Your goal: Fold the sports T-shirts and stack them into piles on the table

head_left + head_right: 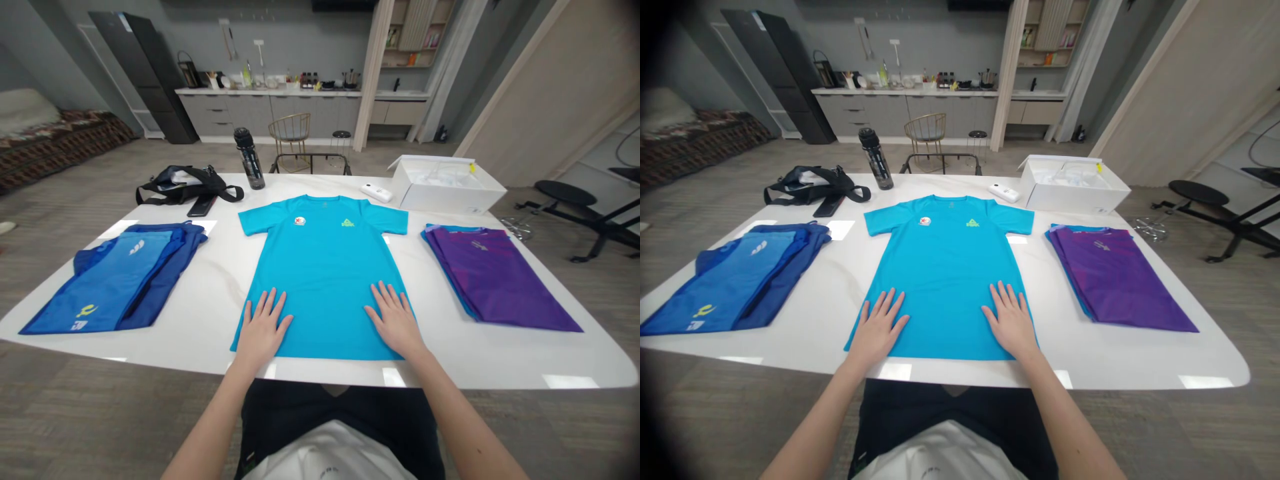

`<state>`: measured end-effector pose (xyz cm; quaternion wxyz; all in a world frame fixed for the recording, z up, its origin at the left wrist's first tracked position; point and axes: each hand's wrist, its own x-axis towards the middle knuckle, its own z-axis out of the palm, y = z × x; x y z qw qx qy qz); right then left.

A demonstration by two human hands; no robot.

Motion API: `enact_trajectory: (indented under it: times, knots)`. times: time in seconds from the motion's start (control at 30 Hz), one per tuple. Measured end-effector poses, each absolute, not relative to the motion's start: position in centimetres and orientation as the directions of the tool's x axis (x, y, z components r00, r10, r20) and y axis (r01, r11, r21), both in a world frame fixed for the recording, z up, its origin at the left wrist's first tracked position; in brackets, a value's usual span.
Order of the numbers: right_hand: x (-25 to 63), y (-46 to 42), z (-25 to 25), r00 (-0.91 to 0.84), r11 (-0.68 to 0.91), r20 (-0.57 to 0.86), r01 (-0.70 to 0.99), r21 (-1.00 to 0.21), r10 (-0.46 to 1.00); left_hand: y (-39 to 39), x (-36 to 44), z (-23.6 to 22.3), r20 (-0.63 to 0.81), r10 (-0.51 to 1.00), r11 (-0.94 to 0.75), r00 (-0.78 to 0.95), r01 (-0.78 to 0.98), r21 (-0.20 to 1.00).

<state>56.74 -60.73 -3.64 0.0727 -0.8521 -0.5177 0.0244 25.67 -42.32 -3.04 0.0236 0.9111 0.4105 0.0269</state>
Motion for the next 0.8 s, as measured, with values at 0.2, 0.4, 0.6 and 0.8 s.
enact_trajectory:
  times: [0.2,0.4,0.6,0.8]
  knots:
    - [54.6,-61.2,-2.4,0.395,-0.362,0.083,0.894,-0.266,0.915,-43.7,27.0,-2.3,0.099,0.707,-0.707,0.7,0.701,0.098]
    - [50.4,-61.7,-1.7,0.336,-0.311,0.052,0.911,-0.269,0.94,-46.6,29.5,-2.0,0.161,0.61,-0.792,0.776,0.597,0.125]
    - [49.8,-61.5,-2.0,0.383,-0.361,0.062,0.905,-0.225,0.922,-47.0,29.5,-2.7,0.155,0.618,-0.786,0.771,0.599,0.154]
    - [49.9,-61.5,-2.0,0.38,-0.353,0.077,0.905,-0.239,0.922,-47.0,29.5,-2.5,0.169,0.63,-0.775,0.758,0.603,0.188]
